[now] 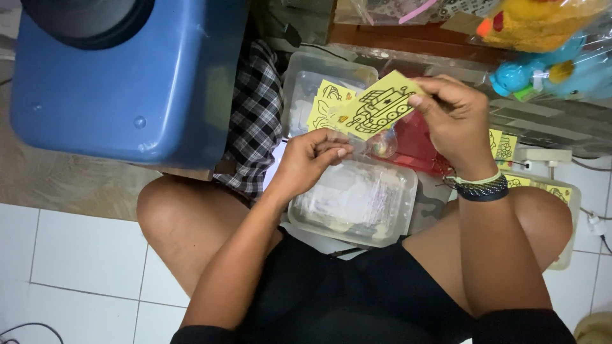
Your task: The person is decorating small yellow cards with tiny stickers using a fine tool and then packing the cards into a plastic container.
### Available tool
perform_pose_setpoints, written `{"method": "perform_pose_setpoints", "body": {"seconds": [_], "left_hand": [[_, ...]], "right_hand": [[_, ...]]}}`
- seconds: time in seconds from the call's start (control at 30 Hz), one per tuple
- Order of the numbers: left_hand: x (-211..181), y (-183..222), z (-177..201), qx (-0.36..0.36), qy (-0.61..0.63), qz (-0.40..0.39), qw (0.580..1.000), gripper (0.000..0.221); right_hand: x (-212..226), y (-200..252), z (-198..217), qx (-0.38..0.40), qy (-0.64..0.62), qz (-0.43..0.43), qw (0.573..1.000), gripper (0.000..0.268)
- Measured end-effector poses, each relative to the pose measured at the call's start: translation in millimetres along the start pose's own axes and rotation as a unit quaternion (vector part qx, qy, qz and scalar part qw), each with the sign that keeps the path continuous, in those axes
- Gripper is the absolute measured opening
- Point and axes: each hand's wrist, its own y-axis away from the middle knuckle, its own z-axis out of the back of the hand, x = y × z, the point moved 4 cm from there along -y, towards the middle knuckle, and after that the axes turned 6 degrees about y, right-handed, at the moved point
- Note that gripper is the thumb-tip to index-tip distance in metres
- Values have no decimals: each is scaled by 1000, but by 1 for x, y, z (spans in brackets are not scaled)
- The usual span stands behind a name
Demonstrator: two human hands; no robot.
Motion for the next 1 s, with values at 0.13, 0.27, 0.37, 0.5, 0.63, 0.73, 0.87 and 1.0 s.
{"method": "perform_pose_setpoints", "body": {"seconds": [0.13, 0.27, 0.37, 0.5, 0.63, 0.73, 0.87, 1.0], "left_hand": [[5, -2, -3, 8, 22, -4, 1000, 23], [-11, 3, -2, 6, 19, -2, 1000, 22], [-3, 3, -3, 23, 45, 6, 999, 25], [3, 2, -2, 21, 31, 14, 999, 21], [7, 1, -2, 4, 51, 14, 999, 20], [1, 2, -5, 0, 57, 11, 998, 20], [-2, 2, -8, 0, 64, 6, 998, 21], [-8, 1, -4, -5, 68, 8, 998, 20]], "right_hand": [[6, -2, -2, 18, -25, 0, 1000, 13], [5, 0, 5, 12, -39, -21, 999, 16], [6, -3, -2, 34, -14, 18, 999, 18], [9, -2, -10, 49, -23, 10, 998, 19], [3, 1, -13, 23, -56, -27, 998, 24], [9, 2, -17, 27, -38, -4, 999, 18], [18, 1, -19, 37, -12, 35, 999, 13], [17, 2, -27, 14, -2, 58, 998, 16]]}}
